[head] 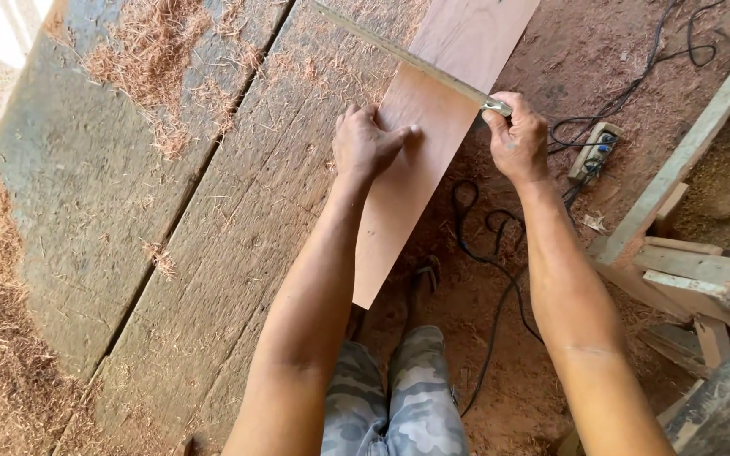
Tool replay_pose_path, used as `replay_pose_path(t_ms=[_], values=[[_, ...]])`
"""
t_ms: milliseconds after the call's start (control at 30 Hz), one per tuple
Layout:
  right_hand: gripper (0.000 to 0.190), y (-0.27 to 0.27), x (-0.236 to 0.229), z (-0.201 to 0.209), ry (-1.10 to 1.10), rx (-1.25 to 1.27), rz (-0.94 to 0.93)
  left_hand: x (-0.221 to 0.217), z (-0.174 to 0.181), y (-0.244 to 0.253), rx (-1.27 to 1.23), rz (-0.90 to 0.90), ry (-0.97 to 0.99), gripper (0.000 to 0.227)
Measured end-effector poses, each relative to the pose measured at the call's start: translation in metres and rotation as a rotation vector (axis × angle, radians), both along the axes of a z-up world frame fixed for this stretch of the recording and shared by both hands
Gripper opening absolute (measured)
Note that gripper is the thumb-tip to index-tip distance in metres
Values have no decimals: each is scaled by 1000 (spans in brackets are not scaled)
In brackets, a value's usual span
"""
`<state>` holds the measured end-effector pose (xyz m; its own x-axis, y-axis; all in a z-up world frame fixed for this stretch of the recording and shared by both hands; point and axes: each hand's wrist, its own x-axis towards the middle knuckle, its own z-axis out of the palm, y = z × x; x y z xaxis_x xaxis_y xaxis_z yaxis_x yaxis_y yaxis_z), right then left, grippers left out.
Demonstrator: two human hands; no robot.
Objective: The person aligns a wooden plank on a workbench and uses a square ruler to mark a line. They then use a hammer to drive nails into the plank at the marked points. Finally, the person measures the plank with a tape measure.
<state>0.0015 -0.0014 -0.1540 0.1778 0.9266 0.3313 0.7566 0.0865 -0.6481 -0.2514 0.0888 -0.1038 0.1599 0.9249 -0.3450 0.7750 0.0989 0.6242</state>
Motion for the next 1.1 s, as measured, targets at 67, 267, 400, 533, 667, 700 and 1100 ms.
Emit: replay_pose_path(t_ms=[67,267,400,533,667,700,1100], values=[[17,-2,-2,0,-18,41,29,1,4,1,-44,-11,14,56],[15,-5,-1,-10,-19,-52,-33,2,-9,-7,96,-51,44,83],[16,-6,-3,-8,-53,-17,-19,8,23,-12,105,-67,146,86],[17,-17,-15,1,-40,-34,-19,12,15,-11,92,-66,162,89],[18,-23,-31,18,-11,3,-20,13,14,-11,118,-54,186,91],[18,-25,-33,13,-8,4,-28,12,13,-11,121,-62,188,91],[18,-46,-70,15,77,52,-39,13,27,-10,63,-100,259,107]])
